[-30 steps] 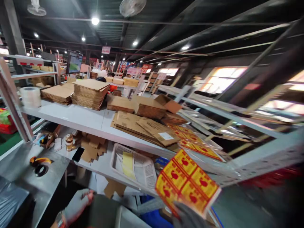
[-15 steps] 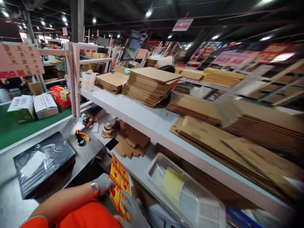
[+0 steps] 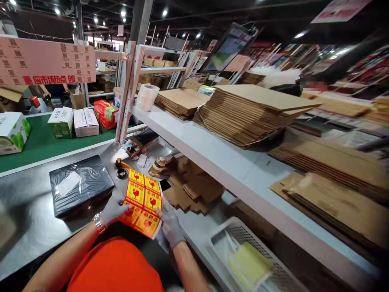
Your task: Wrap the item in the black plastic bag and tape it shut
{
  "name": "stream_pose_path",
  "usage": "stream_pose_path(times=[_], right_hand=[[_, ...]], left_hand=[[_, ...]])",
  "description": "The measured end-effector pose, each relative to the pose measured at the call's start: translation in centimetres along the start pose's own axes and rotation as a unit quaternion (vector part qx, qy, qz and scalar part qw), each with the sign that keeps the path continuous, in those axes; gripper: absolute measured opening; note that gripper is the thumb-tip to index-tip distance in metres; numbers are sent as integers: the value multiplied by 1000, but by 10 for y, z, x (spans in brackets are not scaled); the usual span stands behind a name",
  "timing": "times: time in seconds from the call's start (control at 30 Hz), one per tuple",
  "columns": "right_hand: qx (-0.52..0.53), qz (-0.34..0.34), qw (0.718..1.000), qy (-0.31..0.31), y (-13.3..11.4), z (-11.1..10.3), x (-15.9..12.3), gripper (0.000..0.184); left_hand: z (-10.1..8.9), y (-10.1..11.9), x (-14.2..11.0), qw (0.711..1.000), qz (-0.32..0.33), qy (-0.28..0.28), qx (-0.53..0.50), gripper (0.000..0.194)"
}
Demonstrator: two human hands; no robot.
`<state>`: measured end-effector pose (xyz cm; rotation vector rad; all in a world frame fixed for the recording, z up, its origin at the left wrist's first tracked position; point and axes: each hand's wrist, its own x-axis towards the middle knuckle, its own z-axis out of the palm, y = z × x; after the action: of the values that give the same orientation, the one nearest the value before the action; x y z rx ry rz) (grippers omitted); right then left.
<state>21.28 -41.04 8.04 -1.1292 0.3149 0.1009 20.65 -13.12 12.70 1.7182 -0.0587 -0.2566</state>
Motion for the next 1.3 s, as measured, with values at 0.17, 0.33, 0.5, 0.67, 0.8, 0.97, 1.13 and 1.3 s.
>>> stream_pose_path(times=[0.17,0.33,0.5,0.67,0.8,0.97,1.13,1.3], right_hand=[[-46,17,998,-29,-9,20,11,91],[-332,-72,935,-105,-21,34,-6,70],[-458,-316,802,-219,-28,72,-27,44],[-457,-305,803,-230,-39,103,-29,21],[-442,-237,828,-252,-48,116,-30,21],[-404,-194,869,-211,-37,139,-25,33],[-364,-163,896,-193,-13,172,-21,31],[-341,-194,900,-190,6,202,-25,27]], left_hand=[[-36,14,-9,979,160,114,64,28],[-48,18,-13,949,261,128,120,36],[-48,25,-11,930,336,68,136,29],[-51,27,-11,956,269,82,82,19],[-63,26,-13,978,183,79,67,36],[-79,21,-20,989,121,37,81,27],[-106,16,-35,976,127,83,154,41],[-138,8,-48,971,68,117,197,57]])
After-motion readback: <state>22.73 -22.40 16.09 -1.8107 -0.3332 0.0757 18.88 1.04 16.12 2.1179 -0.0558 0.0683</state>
